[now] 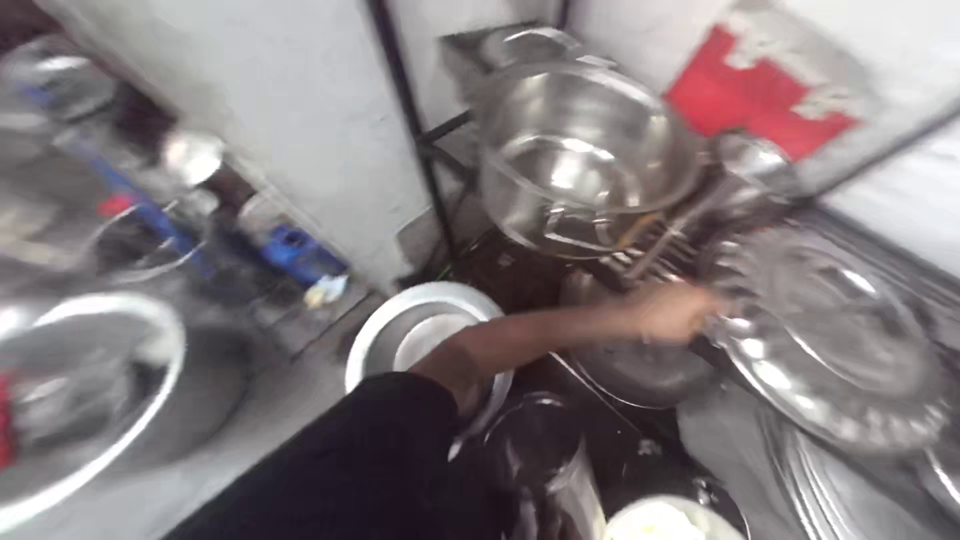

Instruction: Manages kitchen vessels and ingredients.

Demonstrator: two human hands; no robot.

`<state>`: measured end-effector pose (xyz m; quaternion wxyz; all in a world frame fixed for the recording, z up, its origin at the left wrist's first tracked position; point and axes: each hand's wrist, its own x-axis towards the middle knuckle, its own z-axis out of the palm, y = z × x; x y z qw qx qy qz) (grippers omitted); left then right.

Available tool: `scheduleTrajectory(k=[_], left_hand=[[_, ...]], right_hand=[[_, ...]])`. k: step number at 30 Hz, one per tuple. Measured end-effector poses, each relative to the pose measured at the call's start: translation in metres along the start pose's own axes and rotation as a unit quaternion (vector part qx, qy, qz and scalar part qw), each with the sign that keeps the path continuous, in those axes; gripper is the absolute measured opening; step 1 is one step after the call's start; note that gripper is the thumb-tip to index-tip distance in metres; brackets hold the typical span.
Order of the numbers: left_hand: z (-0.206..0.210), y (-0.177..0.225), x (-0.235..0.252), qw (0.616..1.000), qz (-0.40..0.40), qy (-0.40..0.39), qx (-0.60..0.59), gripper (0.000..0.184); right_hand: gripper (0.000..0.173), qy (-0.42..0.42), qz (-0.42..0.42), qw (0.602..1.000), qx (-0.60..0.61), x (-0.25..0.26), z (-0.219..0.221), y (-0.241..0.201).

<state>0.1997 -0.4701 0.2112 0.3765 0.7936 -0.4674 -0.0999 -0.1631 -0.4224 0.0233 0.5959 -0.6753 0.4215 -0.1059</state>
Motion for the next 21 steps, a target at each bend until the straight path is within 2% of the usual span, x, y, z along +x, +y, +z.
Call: scheduleTrajectory(k=[2,3,5,8,11,14,17,19,21], left_hand=[[0.048,-0.037,-0.122,0.989,0.009,0.049,-0.138,0.027],[0.075,-0.055,-0.185,0.981,-0.024,0.064,-0.181,0.027],[0.111,-0.083,-0.297,0.966,-0.118,0.053,-0.224,0.040],[0.141,-0.091,-0.407,0.938,-0.220,0.047,-0.263,0.047],[0.167,-0.092,-0.454,0.912,-0.272,0.122,-0.283,0.039],[0.176,-0.104,-0.478,0.846,-0.339,0.245,-0.330,0.044],[0.172,-0.117,-0.504,0.778,-0.312,0.413,-0.355,0.044],[0.160,-0.131,-0.525,0.741,-0.296,0.462,-0.386,0.045],[0.155,-0.143,-0.550,0.720,-0.274,0.477,-0.423,0.046]], right_hand=[[0.023,-0.039,-0.079,0.993,-0.074,0.008,0.011,0.023],[0.025,-0.057,-0.102,0.986,-0.116,0.011,0.016,0.025],[0.030,-0.081,-0.133,0.965,-0.210,0.016,0.040,0.014],[0.034,-0.137,-0.164,0.931,-0.297,0.019,0.083,-0.017],[0.040,-0.174,-0.194,0.891,-0.371,0.007,0.135,-0.040],[0.043,-0.186,-0.224,0.851,-0.437,-0.025,0.192,-0.049],[0.040,-0.204,-0.257,0.790,-0.517,-0.074,0.243,-0.067],[0.039,-0.217,-0.291,0.745,-0.559,-0.106,0.276,-0.077],[0.038,-0.221,-0.316,0.708,-0.591,-0.134,0.303,-0.075]])
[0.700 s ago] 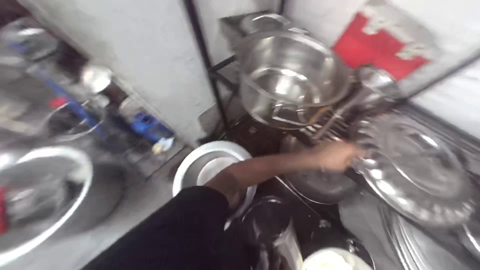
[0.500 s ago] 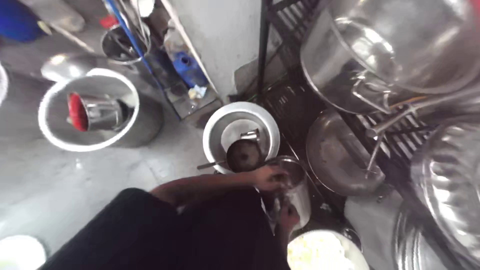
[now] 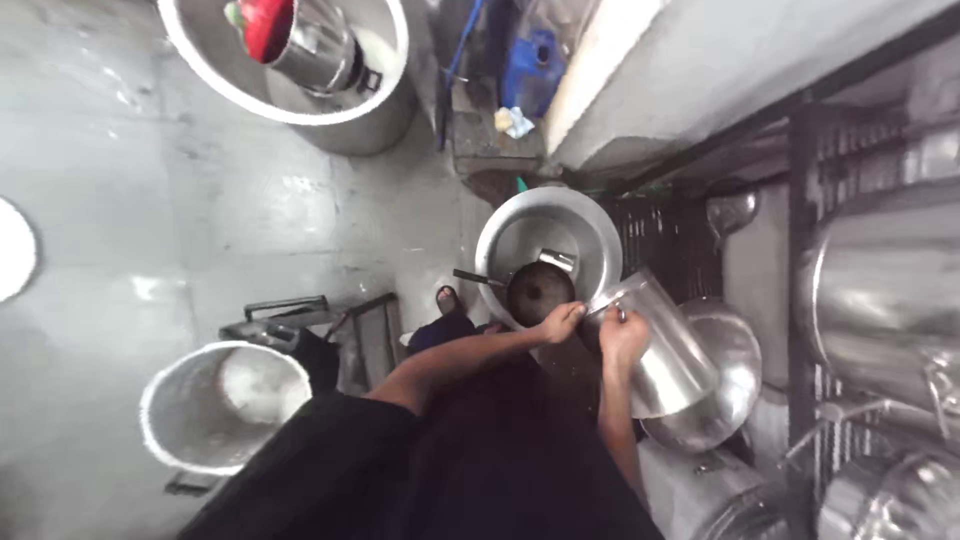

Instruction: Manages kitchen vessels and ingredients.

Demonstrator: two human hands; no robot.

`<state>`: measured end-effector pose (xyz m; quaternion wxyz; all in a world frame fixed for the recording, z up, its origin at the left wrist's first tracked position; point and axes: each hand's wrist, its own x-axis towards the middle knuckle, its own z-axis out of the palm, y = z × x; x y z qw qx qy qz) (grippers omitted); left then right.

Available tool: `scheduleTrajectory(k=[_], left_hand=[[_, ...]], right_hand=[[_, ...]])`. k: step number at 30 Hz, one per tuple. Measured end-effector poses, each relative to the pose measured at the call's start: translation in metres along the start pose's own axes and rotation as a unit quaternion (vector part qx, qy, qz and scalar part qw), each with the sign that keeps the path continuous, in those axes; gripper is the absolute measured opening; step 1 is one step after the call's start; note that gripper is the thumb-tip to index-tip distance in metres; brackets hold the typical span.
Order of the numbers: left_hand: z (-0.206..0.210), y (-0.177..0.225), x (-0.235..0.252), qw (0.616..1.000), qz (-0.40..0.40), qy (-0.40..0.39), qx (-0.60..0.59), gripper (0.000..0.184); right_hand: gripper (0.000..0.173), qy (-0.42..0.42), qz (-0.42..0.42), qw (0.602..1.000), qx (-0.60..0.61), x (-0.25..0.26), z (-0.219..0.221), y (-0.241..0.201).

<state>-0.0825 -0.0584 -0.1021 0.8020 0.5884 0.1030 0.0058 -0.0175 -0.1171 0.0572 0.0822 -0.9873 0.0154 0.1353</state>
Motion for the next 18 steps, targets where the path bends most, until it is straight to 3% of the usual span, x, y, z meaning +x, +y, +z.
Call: scheduleTrajectory(k=[9,14,18], left_hand=[[-0.072,0.014,-0.010,0.969,-0.046,0.012,-0.243,0.048],[-0.115,0.025,-0.025,0.949,-0.116,0.012,-0.294,0.052],[-0.159,0.033,-0.036,0.950,-0.173,0.012,-0.260,0.052]], right_hand=[[0.040,0.001,-0.024,0.994,-0.110,-0.013,0.030,-0.115],[0.040,-0.036,-0.048,0.990,-0.130,-0.030,0.047,-0.154],[0.041,-0.073,-0.082,0.989,-0.095,-0.039,0.061,-0.179]])
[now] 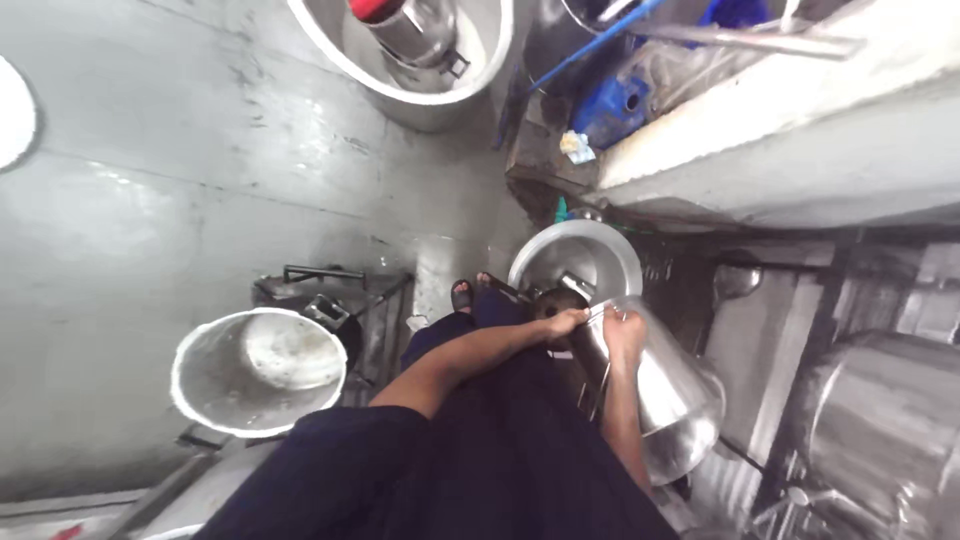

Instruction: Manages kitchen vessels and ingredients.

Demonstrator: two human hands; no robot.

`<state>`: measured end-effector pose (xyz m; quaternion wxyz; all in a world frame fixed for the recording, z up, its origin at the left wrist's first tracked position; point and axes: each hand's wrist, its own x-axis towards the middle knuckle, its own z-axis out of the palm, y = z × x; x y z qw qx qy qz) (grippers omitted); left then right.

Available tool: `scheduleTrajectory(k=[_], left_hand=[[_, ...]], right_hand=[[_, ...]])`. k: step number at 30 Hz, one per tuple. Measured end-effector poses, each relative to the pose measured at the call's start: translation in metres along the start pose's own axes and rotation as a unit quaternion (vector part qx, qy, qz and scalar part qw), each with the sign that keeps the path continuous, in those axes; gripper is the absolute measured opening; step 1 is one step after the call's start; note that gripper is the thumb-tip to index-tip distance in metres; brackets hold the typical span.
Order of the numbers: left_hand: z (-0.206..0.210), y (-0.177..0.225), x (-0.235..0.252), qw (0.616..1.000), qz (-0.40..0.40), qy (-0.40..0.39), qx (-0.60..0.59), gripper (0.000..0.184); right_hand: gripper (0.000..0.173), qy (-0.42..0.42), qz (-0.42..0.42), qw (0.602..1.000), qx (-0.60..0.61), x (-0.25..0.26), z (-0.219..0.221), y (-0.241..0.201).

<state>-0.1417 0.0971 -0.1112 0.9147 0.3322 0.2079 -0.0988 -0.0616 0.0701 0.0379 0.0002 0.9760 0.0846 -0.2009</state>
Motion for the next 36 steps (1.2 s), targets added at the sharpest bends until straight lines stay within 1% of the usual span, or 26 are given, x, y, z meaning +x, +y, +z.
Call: scheduleTrajectory(k=[3,6,8,10,11,12,13,15,16,17,18,20,21,22,24,27,29,31,32,34,35,36], left_hand=[[-0.038,0.025,-0.008,0.999,0.011,0.030,0.037,0.050],[-0.084,0.075,-0.024,0.990,0.031,0.067,0.118,0.050],[-0.114,0.113,-0.037,0.972,0.072,0.103,0.197,0.052],[-0.146,0.159,-0.060,0.933,0.145,0.161,0.287,0.050],[-0.158,0.175,-0.079,0.906,0.176,0.186,0.337,0.048],[-0.170,0.188,-0.097,0.868,0.209,0.210,0.399,0.046],[-0.180,0.200,-0.116,0.821,0.241,0.240,0.459,0.043],[-0.196,0.220,-0.148,0.733,0.290,0.304,0.535,0.038],[-0.207,0.231,-0.163,0.675,0.325,0.343,0.566,0.034],[-0.216,0.242,-0.177,0.614,0.359,0.383,0.590,0.029],[-0.225,0.252,-0.193,0.554,0.385,0.424,0.604,0.026],[-0.241,0.266,-0.226,0.457,0.413,0.501,0.609,0.022],[-0.250,0.270,-0.240,0.424,0.422,0.529,0.602,0.022],[-0.260,0.271,-0.252,0.407,0.428,0.547,0.594,0.024],[-0.285,0.270,-0.275,0.399,0.445,0.561,0.573,0.024],[-0.338,0.264,-0.315,0.414,0.467,0.574,0.530,0.020],[-0.367,0.266,-0.350,0.420,0.472,0.592,0.500,0.018],[-0.394,0.283,-0.395,0.409,0.477,0.627,0.460,0.020],[-0.408,0.294,-0.418,0.411,0.479,0.645,0.430,0.021],[-0.444,0.318,-0.461,0.430,0.454,0.680,0.384,0.023],[-0.463,0.330,-0.481,0.448,0.415,0.693,0.383,0.026],[-0.484,0.342,-0.502,0.478,0.359,0.696,0.399,0.027]], right_hand=[[0.043,-0.017,-0.028,0.999,0.037,0.003,0.007,-0.031],[0.042,-0.033,-0.074,0.994,0.080,0.014,0.015,-0.076],[0.043,-0.052,-0.108,0.986,0.113,0.024,0.015,-0.112],[0.042,-0.082,-0.154,0.969,0.178,0.035,0.015,-0.156],[0.040,-0.108,-0.168,0.955,0.221,0.034,0.017,-0.172],[0.039,-0.133,-0.180,0.938,0.266,0.031,0.018,-0.190],[0.037,-0.156,-0.193,0.918,0.311,0.025,0.019,-0.210],[0.030,-0.199,-0.226,0.870,0.392,0.012,0.022,-0.249],[0.027,-0.218,-0.249,0.840,0.431,0.007,0.023,-0.274],[0.023,-0.244,-0.269,0.805,0.470,0.002,0.022,-0.299],[0.023,-0.280,-0.285,0.763,0.508,-0.003,0.021,-0.324],[0.033,-0.362,-0.301,0.679,0.564,-0.016,0.024,-0.377],[0.034,-0.386,-0.309,0.650,0.577,-0.022,0.028,-0.404],[0.033,-0.392,-0.319,0.638,0.582,-0.027,0.034,-0.430],[0.033,-0.387,-0.342,0.638,0.571,-0.034,0.049,-0.482],[0.036,-0.375,-0.398,0.647,0.532,-0.052,0.071,-0.562],[0.037,-0.361,-0.413,0.676,0.492,-0.074,0.074,-0.607],[0.041,-0.347,-0.394,0.719,0.455,-0.102,0.069,-0.655],[0.043,-0.334,-0.377,0.741,0.443,-0.115,0.066,-0.679],[0.044,-0.295,-0.368,0.774,0.423,-0.129,0.064,-0.722],[0.044,-0.276,-0.371,0.786,0.411,-0.131,0.065,-0.739],[0.043,-0.265,-0.374,0.794,0.399,-0.133,0.067,-0.755]])
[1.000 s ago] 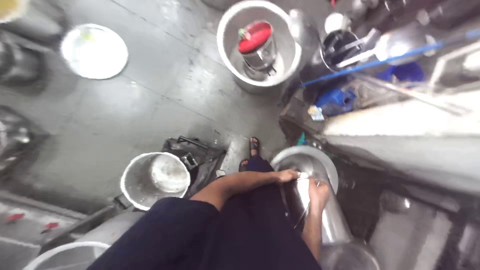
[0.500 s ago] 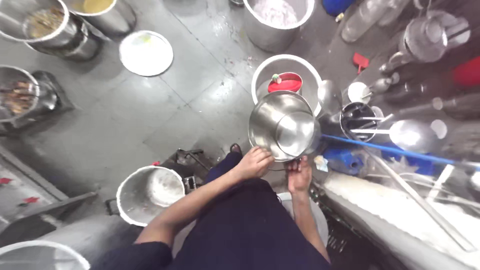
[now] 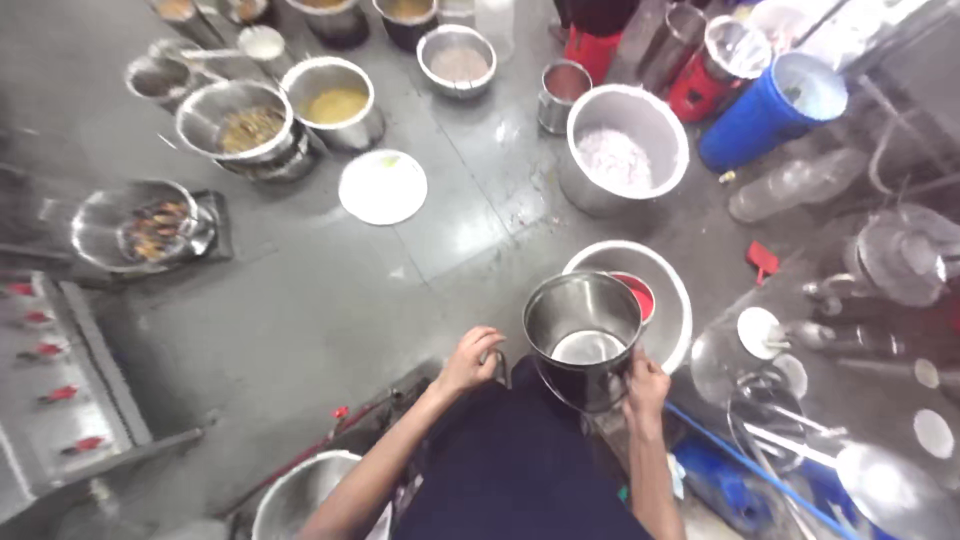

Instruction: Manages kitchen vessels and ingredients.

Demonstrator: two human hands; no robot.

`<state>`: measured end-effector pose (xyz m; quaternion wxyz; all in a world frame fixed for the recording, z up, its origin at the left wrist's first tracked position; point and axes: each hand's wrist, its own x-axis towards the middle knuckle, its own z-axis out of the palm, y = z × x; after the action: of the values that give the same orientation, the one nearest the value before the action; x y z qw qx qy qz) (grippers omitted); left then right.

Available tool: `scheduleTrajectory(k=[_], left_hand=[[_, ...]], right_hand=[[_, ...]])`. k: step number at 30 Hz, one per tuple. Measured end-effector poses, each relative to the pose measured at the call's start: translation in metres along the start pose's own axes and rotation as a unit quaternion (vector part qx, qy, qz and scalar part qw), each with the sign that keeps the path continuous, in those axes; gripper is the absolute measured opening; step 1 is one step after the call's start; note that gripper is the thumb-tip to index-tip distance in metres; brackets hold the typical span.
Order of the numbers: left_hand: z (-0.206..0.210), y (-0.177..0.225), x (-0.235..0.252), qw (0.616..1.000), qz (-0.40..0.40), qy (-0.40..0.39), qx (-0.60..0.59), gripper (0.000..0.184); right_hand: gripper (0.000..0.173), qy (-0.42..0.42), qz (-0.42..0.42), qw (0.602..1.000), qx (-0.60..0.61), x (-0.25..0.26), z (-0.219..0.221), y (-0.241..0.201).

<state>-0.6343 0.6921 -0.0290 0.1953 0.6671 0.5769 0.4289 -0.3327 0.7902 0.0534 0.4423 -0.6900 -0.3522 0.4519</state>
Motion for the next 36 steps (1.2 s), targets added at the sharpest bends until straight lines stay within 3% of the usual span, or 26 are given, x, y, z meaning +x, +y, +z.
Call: scheduleTrajectory(k=[4,8,11,13,15,17,20,22,25,27,29,33,36], left_hand=[[-0.034,-0.077,0.094,0.972,-0.097,-0.193,0.096,0.030],[-0.041,-0.139,0.156,0.935,-0.212,-0.273,0.084,0.034],[-0.062,-0.180,0.196,0.887,-0.283,-0.348,0.107,0.036],[-0.079,-0.194,0.216,0.881,-0.315,-0.341,0.094,0.035],[-0.093,-0.207,0.238,0.899,-0.338,-0.276,0.039,0.035],[-0.101,-0.212,0.270,0.933,-0.303,-0.193,0.004,0.033],[-0.117,-0.216,0.360,0.988,-0.143,-0.052,-0.020,0.028],[-0.126,-0.225,0.438,0.999,-0.031,-0.014,-0.037,0.027],[-0.135,-0.279,0.555,0.986,0.089,-0.130,0.054,0.046],[-0.136,-0.330,0.602,0.943,0.066,-0.280,0.168,0.071],[-0.149,-0.378,0.640,0.901,0.068,-0.371,0.216,0.086],[-0.183,-0.432,0.681,0.887,0.187,-0.413,0.084,0.070],[-0.194,-0.461,0.716,0.891,0.213,-0.399,0.026,0.057]], right_hand=[[0.045,0.014,-0.033,0.999,-0.039,0.055,0.050,-0.016],[0.047,0.040,-0.122,0.990,-0.054,0.123,0.103,-0.039],[0.042,-0.018,-0.217,0.975,-0.028,0.188,0.157,-0.061],[0.040,-0.073,-0.269,0.960,-0.002,0.226,0.193,-0.081],[0.039,-0.134,-0.321,0.937,0.025,0.265,0.232,-0.103],[0.039,-0.196,-0.369,0.908,0.038,0.304,0.269,-0.131],[0.042,-0.260,-0.411,0.872,0.052,0.357,0.338,-0.174],[0.041,-0.296,-0.418,0.857,0.059,0.386,0.387,-0.197],[0.040,-0.331,-0.412,0.847,0.050,0.417,0.461,-0.229],[0.039,-0.349,-0.394,0.850,0.033,0.428,0.497,-0.249],[0.039,-0.363,-0.387,0.847,0.020,0.446,0.532,-0.271],[0.038,-0.348,-0.347,0.871,0.024,0.496,0.577,-0.293],[0.036,-0.319,-0.304,0.897,0.022,0.540,0.605,-0.303]])
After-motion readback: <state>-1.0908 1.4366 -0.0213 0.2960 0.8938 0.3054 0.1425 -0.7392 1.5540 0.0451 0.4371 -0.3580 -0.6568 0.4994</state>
